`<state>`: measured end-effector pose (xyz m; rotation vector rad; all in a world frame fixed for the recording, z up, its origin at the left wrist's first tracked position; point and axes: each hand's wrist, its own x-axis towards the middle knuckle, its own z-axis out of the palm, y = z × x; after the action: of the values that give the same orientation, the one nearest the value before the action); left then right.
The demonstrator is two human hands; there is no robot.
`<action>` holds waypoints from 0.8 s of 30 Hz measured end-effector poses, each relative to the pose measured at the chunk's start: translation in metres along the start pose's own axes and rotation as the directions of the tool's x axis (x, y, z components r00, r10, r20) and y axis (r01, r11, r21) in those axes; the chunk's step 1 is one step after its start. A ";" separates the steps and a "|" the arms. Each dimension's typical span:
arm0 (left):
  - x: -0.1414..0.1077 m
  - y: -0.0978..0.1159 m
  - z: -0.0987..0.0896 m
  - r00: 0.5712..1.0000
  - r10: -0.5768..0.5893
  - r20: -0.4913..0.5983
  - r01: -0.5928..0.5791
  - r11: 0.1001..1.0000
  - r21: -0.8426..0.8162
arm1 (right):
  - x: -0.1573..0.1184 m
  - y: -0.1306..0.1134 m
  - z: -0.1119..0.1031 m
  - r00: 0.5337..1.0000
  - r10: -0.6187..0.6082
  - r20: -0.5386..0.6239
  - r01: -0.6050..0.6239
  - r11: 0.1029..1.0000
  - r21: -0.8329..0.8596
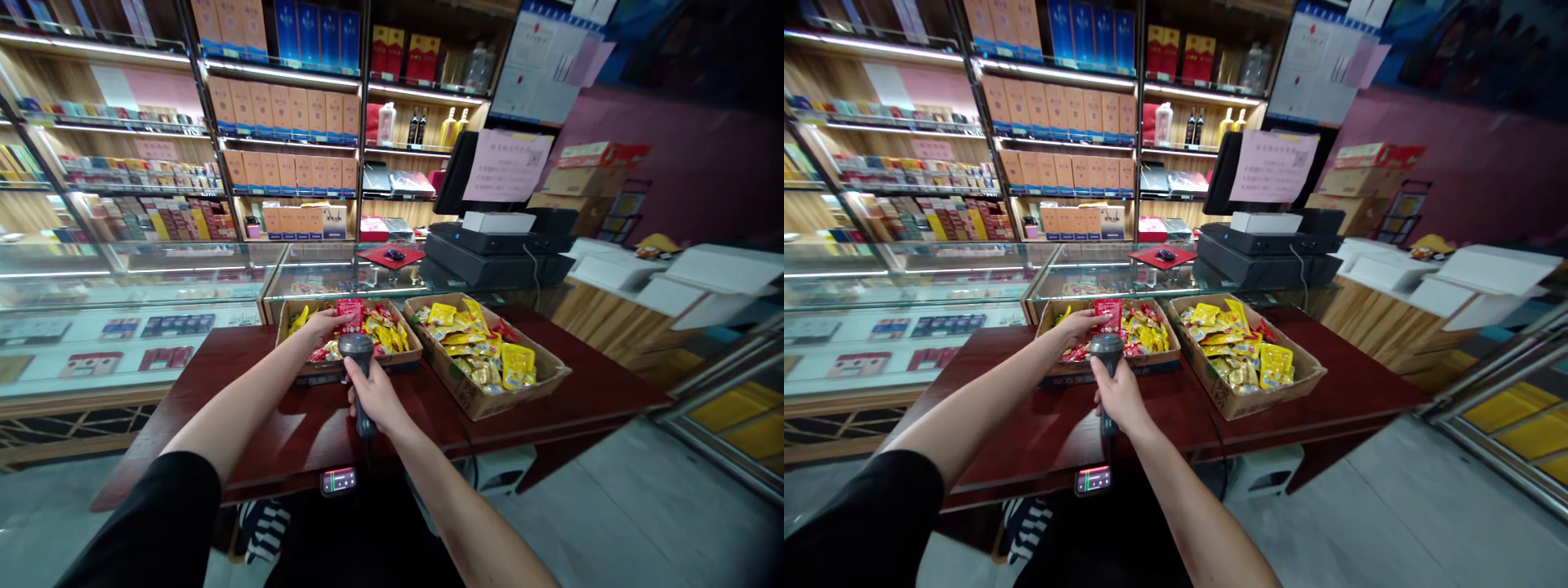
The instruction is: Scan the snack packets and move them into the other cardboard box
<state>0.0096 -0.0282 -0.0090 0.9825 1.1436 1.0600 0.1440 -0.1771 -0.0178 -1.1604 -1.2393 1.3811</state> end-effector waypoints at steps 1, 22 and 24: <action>0.001 -0.001 -0.001 1.000 0.002 -0.001 -0.002 1.000 0.005 | 0.000 0.000 0.000 1.000 0.001 -0.002 -0.001 1.000 -0.001; 0.004 0.016 -0.003 0.988 -0.156 -0.005 0.155 0.985 -0.073 | 0.077 -0.033 -0.033 0.965 -0.045 -0.259 0.098 0.975 0.199; 0.008 0.021 0.002 0.984 -0.173 0.053 0.177 0.981 -0.085 | 0.097 -0.040 -0.045 0.978 0.080 -0.192 -0.002 0.928 0.373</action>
<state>0.0094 -0.0163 0.0098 0.8161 1.1143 0.9352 0.1770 -0.0727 0.0130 -1.0335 -0.7692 1.4132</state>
